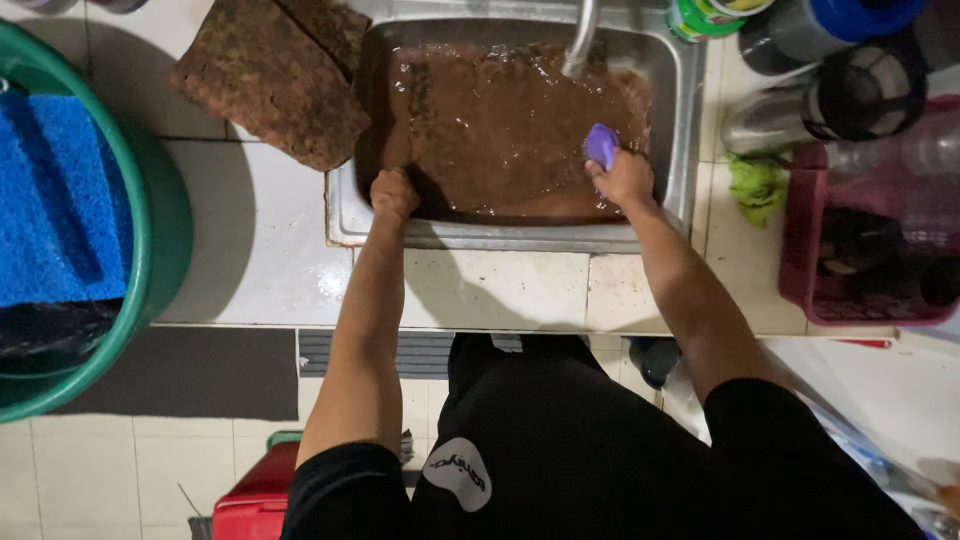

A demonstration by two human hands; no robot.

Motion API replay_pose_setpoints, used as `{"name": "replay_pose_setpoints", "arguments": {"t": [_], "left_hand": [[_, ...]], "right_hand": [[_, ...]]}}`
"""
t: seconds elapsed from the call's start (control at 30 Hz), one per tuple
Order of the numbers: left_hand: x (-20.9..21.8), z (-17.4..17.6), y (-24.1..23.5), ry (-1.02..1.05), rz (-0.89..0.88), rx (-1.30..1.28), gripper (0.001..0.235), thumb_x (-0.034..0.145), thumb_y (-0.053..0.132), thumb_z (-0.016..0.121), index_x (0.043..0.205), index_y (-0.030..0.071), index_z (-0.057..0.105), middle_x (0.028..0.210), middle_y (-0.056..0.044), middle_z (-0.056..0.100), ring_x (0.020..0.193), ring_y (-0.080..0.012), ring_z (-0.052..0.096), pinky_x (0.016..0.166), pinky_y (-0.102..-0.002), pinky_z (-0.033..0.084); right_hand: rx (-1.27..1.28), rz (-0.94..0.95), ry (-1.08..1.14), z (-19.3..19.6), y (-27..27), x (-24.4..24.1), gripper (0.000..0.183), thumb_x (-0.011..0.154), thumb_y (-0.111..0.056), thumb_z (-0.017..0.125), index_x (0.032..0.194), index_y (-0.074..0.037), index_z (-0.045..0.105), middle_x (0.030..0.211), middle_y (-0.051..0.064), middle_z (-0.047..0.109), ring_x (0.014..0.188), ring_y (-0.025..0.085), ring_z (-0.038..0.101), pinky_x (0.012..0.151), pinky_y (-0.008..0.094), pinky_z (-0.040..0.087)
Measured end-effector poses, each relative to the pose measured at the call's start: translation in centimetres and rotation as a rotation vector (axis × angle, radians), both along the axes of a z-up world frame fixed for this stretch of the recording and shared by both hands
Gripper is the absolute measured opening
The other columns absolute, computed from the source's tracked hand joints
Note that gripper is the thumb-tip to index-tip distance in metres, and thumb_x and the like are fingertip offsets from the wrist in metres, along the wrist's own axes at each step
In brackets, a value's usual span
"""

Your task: The person is washing brown textured mats in a kitchen sink. They use a purple brush and their hands to scrub the mats under running water, removing dirt and sediment.

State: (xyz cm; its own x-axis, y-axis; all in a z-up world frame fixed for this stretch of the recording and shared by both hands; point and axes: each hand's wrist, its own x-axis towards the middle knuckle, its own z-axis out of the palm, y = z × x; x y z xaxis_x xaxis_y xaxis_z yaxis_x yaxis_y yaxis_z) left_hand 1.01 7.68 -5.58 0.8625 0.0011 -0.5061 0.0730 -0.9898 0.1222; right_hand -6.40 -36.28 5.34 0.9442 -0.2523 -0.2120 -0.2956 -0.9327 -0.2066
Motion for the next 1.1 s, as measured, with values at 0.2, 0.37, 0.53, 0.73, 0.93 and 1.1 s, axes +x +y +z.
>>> {"name": "replay_pose_setpoints", "arguments": {"t": [0.2, 0.37, 0.53, 0.73, 0.93, 1.1], "left_hand": [[0.4, 0.1, -0.3, -0.15, -0.151, 0.023, 0.037, 0.09, 0.024, 0.07, 0.12, 0.001, 0.07, 0.117, -0.019, 0.074, 0.114, -0.0329, 0.07, 0.089, -0.042, 0.06], [0.4, -0.9, -0.1, 0.0, -0.008, -0.069, 0.044, 0.086, 0.023, 0.071, 0.127, 0.007, 0.07, 0.125, -0.017, 0.072, 0.119, -0.0311, 0.069, 0.101, -0.039, 0.055], [0.7, -1.0, 0.2, -0.042, 0.007, -0.086, 0.065, 0.078, 0.024, 0.076, 0.137, 0.007, 0.057, 0.125, -0.018, 0.067, 0.116, -0.0315, 0.065, 0.098, -0.039, 0.052], [0.7, -1.0, 0.1, 0.052, 0.034, -0.016, 0.04, 0.089, 0.024, 0.069, 0.124, 0.004, 0.068, 0.125, -0.02, 0.072, 0.118, -0.0325, 0.069, 0.098, -0.038, 0.057], [0.7, -0.8, 0.6, -0.023, 0.03, -0.053, 0.047, 0.083, 0.027, 0.07, 0.123, 0.003, 0.062, 0.117, -0.022, 0.07, 0.107, -0.037, 0.07, 0.089, -0.042, 0.059], [-0.1, -0.5, 0.4, -0.135, 0.072, -0.13, 0.033, 0.09, 0.027, 0.066, 0.114, 0.004, 0.07, 0.114, -0.024, 0.073, 0.107, -0.04, 0.072, 0.092, -0.044, 0.06]], "right_hand": [[-0.026, -0.201, -0.05, 2.0, 1.5, -0.3, 0.05, 0.089, -0.055, 0.074, 0.095, -0.006, 0.075, 0.086, 0.021, 0.074, 0.081, 0.039, 0.073, 0.072, 0.049, 0.058], [0.331, 0.1, -0.076, 1.9, 15.0, 0.0, 0.049, 0.086, -0.057, 0.074, 0.102, -0.011, 0.073, 0.079, 0.013, 0.074, 0.071, 0.032, 0.072, 0.065, 0.047, 0.056], [0.303, 0.319, -0.049, -0.7, 24.9, 1.3, 0.041, 0.08, -0.048, 0.075, 0.099, -0.012, 0.075, 0.086, 0.018, 0.074, 0.082, 0.039, 0.072, 0.075, 0.052, 0.056], [0.217, 0.141, 0.017, -1.4, 16.9, 4.3, 0.05, 0.096, -0.057, 0.062, 0.102, -0.009, 0.074, 0.083, 0.018, 0.072, 0.076, 0.037, 0.072, 0.067, 0.052, 0.056], [0.147, 0.03, 0.023, -0.2, 6.6, 5.7, 0.062, 0.094, -0.051, 0.058, 0.148, -0.022, 0.053, 0.075, 0.014, 0.071, 0.068, 0.037, 0.071, 0.061, 0.05, 0.056], [0.076, -0.321, 0.067, 0.1, 0.3, 4.3, 0.052, 0.088, -0.059, 0.069, 0.104, -0.01, 0.074, 0.091, 0.019, 0.075, 0.088, 0.038, 0.074, 0.081, 0.05, 0.057]]}}
